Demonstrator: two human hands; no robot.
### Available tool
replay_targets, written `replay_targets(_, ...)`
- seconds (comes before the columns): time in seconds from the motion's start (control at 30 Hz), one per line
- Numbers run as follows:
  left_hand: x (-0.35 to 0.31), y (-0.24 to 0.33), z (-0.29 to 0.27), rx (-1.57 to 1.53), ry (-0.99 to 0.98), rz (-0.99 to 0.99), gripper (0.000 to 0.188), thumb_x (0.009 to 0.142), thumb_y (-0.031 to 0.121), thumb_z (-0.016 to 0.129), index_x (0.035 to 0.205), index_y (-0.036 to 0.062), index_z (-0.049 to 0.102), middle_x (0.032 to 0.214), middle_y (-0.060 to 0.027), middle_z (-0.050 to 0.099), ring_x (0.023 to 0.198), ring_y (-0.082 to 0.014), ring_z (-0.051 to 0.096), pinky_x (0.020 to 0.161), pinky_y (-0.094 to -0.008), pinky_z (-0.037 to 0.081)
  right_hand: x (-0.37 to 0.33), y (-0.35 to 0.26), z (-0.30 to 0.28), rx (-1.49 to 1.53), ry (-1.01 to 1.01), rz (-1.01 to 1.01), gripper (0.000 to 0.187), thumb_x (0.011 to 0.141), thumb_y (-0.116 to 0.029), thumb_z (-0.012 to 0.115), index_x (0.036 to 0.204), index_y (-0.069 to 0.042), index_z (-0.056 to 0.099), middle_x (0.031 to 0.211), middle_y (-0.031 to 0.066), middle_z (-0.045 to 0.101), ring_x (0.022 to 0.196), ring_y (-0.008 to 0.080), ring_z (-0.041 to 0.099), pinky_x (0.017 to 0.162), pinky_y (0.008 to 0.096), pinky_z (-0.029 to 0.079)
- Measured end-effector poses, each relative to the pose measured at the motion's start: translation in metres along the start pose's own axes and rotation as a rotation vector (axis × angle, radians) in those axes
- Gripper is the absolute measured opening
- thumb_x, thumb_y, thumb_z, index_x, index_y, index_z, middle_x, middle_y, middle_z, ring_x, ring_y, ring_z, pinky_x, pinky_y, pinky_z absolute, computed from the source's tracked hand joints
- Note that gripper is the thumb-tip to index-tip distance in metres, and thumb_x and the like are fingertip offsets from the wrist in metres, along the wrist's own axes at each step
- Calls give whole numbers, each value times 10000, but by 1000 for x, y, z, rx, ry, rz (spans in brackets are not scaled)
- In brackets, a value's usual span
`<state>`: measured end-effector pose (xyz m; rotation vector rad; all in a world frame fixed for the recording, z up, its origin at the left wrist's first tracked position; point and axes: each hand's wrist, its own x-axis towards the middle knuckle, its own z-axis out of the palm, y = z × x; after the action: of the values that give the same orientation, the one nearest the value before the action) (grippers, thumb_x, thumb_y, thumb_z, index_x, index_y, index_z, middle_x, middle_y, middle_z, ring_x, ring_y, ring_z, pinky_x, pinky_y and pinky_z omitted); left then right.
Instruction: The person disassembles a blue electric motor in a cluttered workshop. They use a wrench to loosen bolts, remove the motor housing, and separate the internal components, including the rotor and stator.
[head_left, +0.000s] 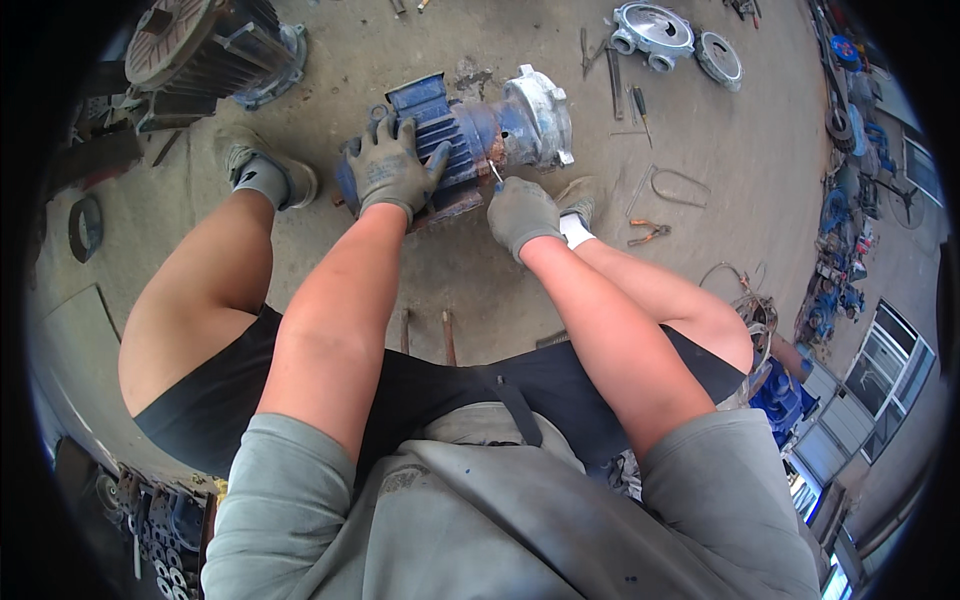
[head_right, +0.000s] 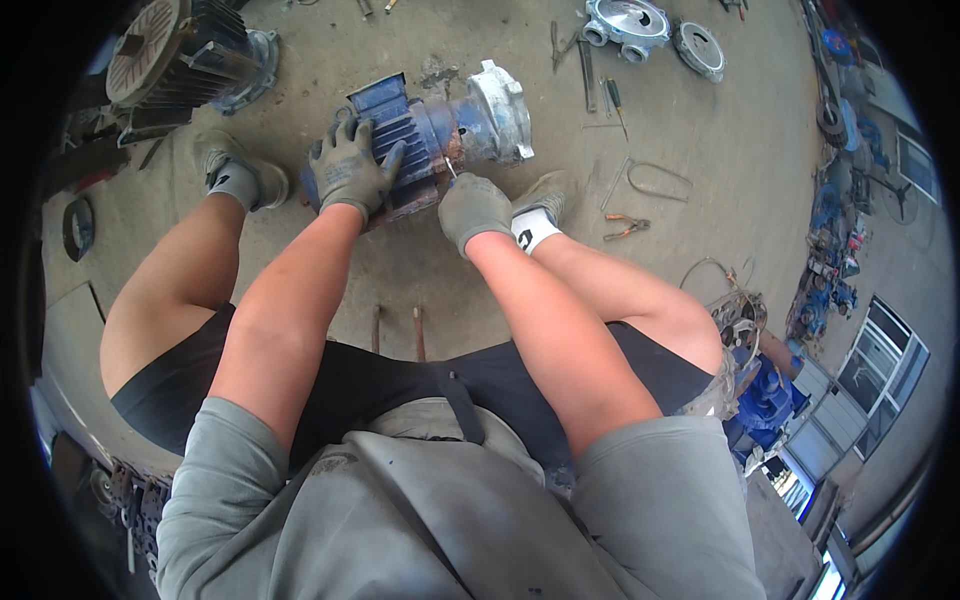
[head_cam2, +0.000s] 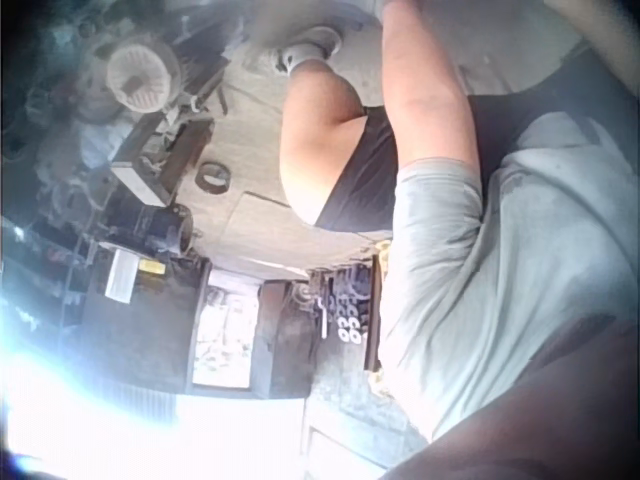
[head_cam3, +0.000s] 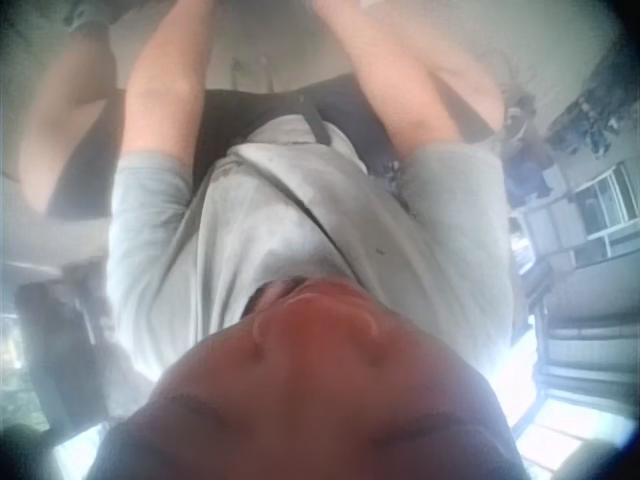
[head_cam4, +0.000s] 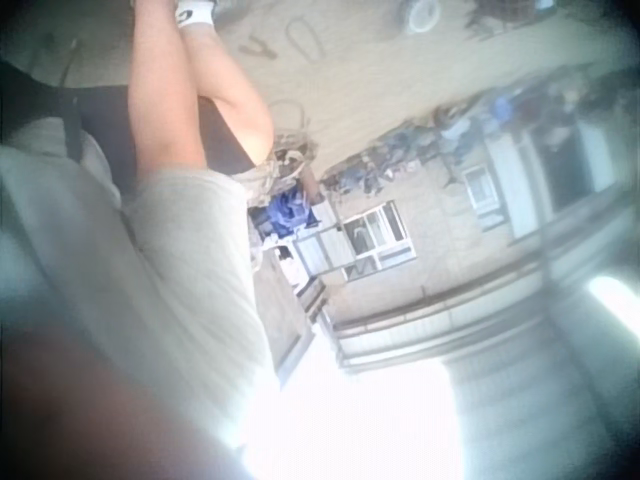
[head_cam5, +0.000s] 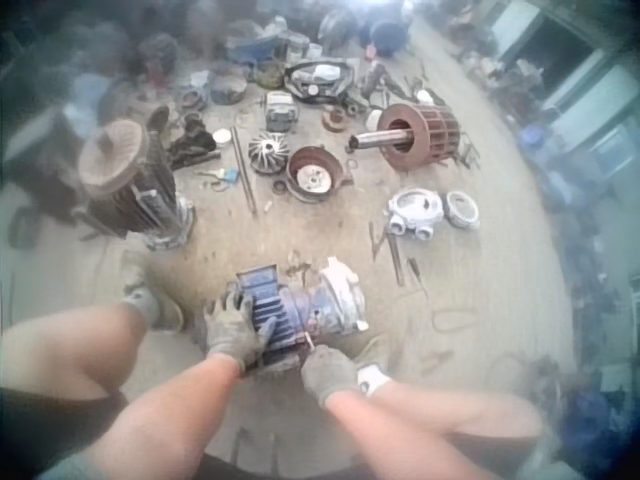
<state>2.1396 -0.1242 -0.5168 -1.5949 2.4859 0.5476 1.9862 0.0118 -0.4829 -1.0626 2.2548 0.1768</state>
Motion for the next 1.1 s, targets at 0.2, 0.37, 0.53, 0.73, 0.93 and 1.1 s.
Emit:
replay_targets(0.2,8,-2,-9,-26,64,45,781,901,631,699,1521,166,604,1697,-176,418,1587,-372,349,1284,-609,232,-3,28,88,320,381,-179,307,1049,-263,514,1252,-46,591,1045,256,743,999,487,700,898,589,547)
replay_targets(0.37,4,2,0,-108,162,55,741,894,623,723,1430,115,664,1540,-177,586,1479,-358,482,1249,-599,290,29,62,114,59,464,-286,311,984,-218,652,1244,-55,600,968,201,729,929,455,694,872,564,551)
replay_targets(0.53,0,1,-1,-53,122,43,734,912,611,709,1450,114,651,1560,-170,570,1492,-349,471,1257,-575,284,24,60,99,153,273,-173,318,995,-203,617,1280,-64,601,1127,258,719,1060,469,686,966,551,533)
replay_targets(0.73,-1,2,-4,-37,57,27,763,927,637,685,1489,126,624,1602,-159,534,1535,-337,425,1273,-567,260,28,70,102,299,316,-208,256,1034,-206,555,1240,-71,626,1111,244,732,1095,465,688,963,557,523)
replay_targets(0.93,-2,2,-6,-71,61,17,762,926,634,688,1486,121,625,1602,-164,533,1533,-342,432,1264,-585,276,19,72,88,512,202,53,246,1098,-273,543,1200,-84,665,925,156,744,895,336,738,834,449,569)
replay_targets(1.1,-2,0,-3,-64,99,31,748,926,619,689,1476,115,630,1593,-170,540,1527,-349,442,1260,-588,282,-3,62,12,563,-219,7,271,1082,-272,528,1210,-82,673,1000,195,775,1015,391,751,920,500,550)
